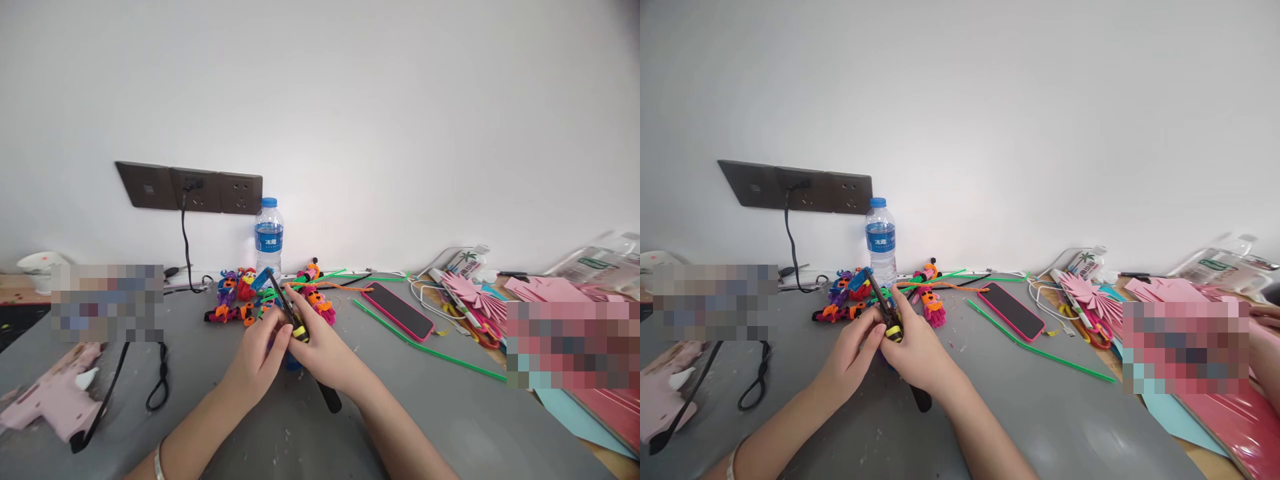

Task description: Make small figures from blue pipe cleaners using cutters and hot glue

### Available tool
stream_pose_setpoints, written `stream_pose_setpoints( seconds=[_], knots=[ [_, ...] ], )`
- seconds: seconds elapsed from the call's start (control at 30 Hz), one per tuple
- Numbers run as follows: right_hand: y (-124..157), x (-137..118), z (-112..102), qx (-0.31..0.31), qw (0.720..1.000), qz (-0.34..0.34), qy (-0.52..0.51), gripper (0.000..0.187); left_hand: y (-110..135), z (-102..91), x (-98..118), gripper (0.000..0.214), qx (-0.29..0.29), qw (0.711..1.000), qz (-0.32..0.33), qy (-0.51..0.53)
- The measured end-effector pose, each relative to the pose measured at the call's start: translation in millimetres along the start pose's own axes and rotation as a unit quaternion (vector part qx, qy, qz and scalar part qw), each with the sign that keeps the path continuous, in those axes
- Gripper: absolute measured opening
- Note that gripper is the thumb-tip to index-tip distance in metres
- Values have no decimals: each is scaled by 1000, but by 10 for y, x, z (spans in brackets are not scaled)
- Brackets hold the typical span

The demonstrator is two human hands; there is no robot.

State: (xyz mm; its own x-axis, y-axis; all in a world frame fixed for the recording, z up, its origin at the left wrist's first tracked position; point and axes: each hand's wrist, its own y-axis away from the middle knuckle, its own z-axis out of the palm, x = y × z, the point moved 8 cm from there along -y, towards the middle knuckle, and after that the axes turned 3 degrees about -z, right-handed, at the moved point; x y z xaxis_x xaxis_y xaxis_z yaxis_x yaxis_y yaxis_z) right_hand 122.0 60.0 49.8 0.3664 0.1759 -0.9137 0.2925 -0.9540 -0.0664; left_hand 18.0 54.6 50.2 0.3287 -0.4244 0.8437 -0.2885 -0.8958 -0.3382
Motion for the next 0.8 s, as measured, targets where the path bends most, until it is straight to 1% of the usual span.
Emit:
stream_pose_setpoints(
  seconds=[0.1, 0.2, 0.3, 0.37, 0.47, 0.63, 0.7, 0.8],
  knots=[
    [3, -6, 1, -6, 1000, 5, -8, 80, 11, 8, -4, 26, -8, 1000, 9, -5],
    [1, 8, 6, -21, 999, 22, -18, 81, 28, 62, 28, 24, -45, 998, 42, -5],
    [-3, 19, -22, -19, 999, 41, -11, 79, 51, 120, 60, 37, -80, 994, 70, -40],
    [-7, 8, -40, -16, 999, 45, -6, 78, 62, 145, 61, 44, -89, 990, 71, -82],
    [-12, -6, -43, -18, 999, 49, -4, 78, 72, 163, 59, 45, -86, 986, 63, -126],
    [-20, 15, -51, -16, 998, 52, -8, 79, 82, 172, 73, 41, -73, 985, 56, -148],
    [-27, 38, -63, -13, 998, 52, -20, 79, 81, 165, 96, 37, -61, 982, 69, -163],
    [-42, 69, -99, -1, 998, 43, -42, 76, 78, 147, 156, 26, -29, 976, 107, -186]
  ],
)
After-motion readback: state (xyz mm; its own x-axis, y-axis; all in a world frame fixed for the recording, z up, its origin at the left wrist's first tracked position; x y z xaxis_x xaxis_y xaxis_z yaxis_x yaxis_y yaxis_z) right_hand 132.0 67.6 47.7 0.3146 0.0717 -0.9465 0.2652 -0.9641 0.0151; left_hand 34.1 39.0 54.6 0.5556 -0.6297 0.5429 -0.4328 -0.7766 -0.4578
